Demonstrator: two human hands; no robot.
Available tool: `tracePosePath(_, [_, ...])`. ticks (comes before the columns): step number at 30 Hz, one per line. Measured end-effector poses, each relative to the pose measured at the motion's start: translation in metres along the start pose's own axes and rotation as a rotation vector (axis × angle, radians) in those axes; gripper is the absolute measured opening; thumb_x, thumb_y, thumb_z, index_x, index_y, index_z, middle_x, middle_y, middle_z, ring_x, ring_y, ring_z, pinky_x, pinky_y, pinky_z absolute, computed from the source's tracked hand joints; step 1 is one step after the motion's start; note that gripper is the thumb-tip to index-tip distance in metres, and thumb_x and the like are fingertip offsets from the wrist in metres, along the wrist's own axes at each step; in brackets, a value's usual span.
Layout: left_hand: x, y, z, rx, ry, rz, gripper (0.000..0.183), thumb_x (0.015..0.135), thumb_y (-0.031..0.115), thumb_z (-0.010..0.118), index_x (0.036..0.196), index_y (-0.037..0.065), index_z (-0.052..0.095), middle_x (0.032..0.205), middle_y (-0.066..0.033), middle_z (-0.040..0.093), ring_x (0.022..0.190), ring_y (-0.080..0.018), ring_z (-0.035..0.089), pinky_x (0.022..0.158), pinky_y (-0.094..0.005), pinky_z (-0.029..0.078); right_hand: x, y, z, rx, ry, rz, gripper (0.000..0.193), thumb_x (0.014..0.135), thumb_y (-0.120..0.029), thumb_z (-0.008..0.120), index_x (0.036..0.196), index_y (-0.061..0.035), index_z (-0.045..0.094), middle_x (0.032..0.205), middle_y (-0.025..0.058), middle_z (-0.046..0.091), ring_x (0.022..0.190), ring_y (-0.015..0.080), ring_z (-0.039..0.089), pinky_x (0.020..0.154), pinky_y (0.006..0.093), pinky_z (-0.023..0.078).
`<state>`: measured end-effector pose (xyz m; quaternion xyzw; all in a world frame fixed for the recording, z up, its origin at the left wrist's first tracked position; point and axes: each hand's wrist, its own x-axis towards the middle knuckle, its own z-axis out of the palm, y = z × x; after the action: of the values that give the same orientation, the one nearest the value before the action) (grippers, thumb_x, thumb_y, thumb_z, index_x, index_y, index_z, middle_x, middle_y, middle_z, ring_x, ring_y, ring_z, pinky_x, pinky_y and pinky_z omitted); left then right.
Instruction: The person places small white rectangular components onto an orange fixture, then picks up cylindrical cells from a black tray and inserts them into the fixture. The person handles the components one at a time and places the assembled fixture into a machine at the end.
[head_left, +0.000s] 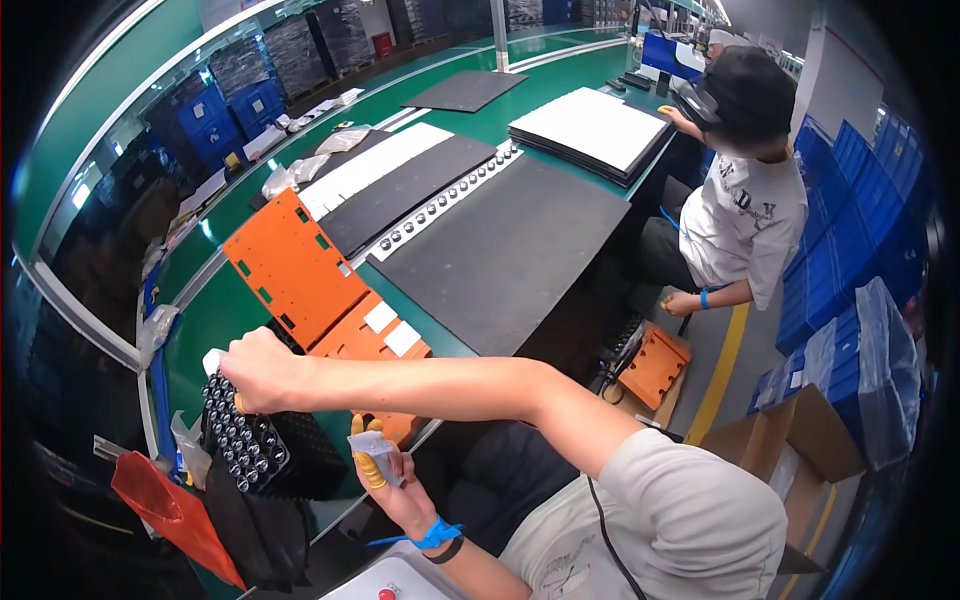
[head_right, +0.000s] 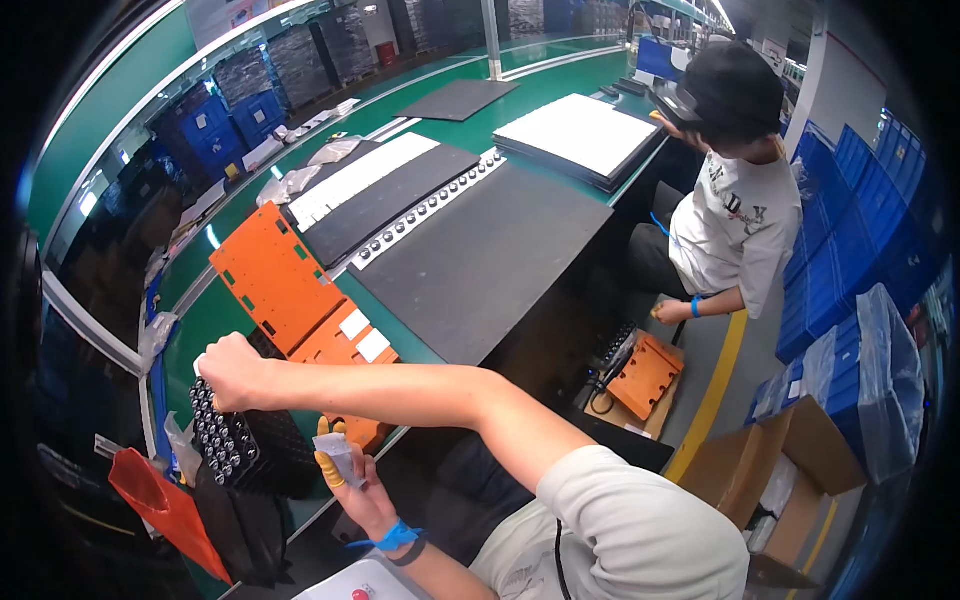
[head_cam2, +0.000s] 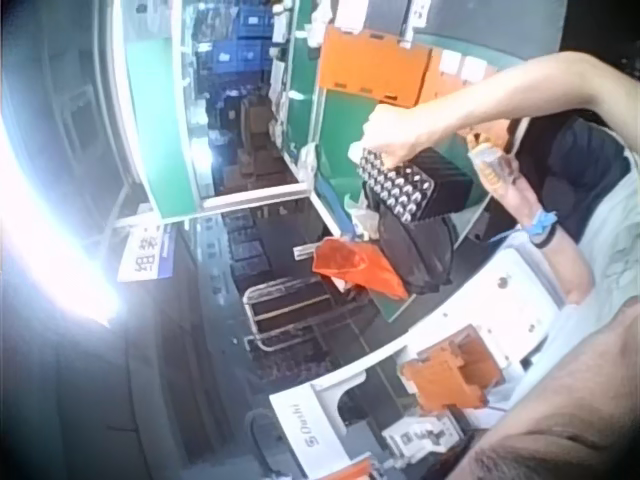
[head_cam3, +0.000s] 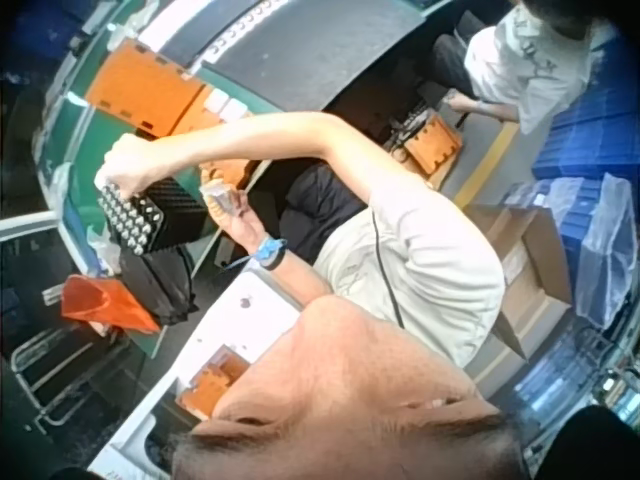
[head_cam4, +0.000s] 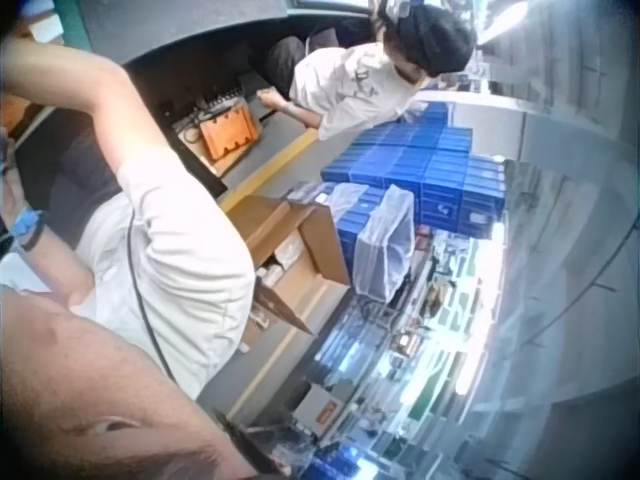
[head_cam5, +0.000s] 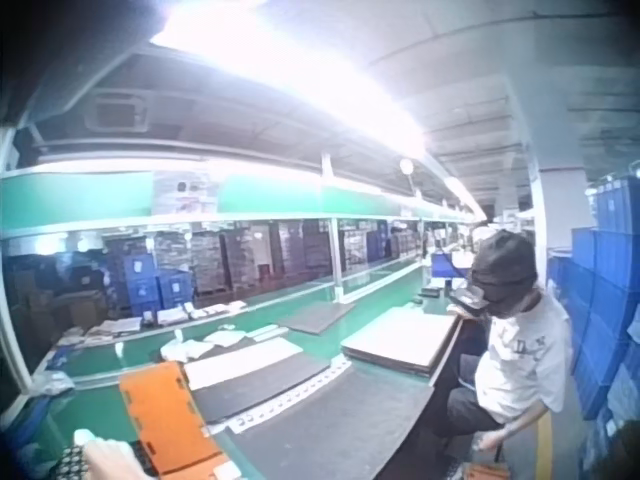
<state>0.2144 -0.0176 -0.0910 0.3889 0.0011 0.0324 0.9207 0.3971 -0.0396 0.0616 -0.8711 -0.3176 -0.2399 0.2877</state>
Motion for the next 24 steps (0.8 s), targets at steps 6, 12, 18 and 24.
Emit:
tracePosePath(6, [-0.002,0.002,0.014,-0.008,-0.034,0.105,0.048,0.1,0.021,0.059,0.143,0.007,0.042,0.106,-0.0005,0.055,0.071,-0.0064,0.042,0.058,-0.0207,0.034,-0.067,-0.009,-0.072,0.331,0.072,0.032,0.03,0.071,-0.026,0.071,0.083,-0.0006,0.061,0.075,0.015,0.065,0.071,0.0343,0.067,0.063,0.0439,0.052])
tracePosePath(12, [-0.012,0.011,0.035,-0.072,0.004,0.075,0.073,0.079,0.017,0.084,0.139,0.009,0.043,0.127,-0.0079,0.057,0.099,-0.0116,0.058,0.069,-0.0204,0.046,-0.161,0.01,-0.12,0.593,-0.003,0.157,0.029,0.072,-0.013,0.077,0.095,-0.0011,0.064,0.073,0.0065,0.06,0.059,0.014,0.058,0.057,0.0273,0.048])
tracePosePath(18, [-0.016,0.014,0.043,0.017,-0.029,0.215,0.078,0.072,0.018,0.09,0.135,0.012,0.045,0.14,-0.0207,0.052,0.118,-0.0213,0.058,0.1,-0.0336,0.047,-0.196,0.021,-0.123,0.731,-0.124,0.207,0.027,0.076,0.0,0.073,0.103,-0.0003,0.069,0.067,-0.0011,0.057,0.053,0.0043,0.044,0.049,0.021,0.034])
tracePosePath(24, [-0.013,0.011,0.048,0.242,-0.11,0.415,0.072,0.07,0.015,0.092,0.127,0.01,0.048,0.14,-0.0225,0.051,0.126,-0.0259,0.054,0.105,-0.0382,0.045,-0.205,0.023,-0.115,0.744,-0.175,0.191,0.029,0.078,0.0,0.074,0.107,0.0003,0.07,0.062,-0.0026,0.053,0.05,0.005,0.041,0.048,0.0231,0.032])
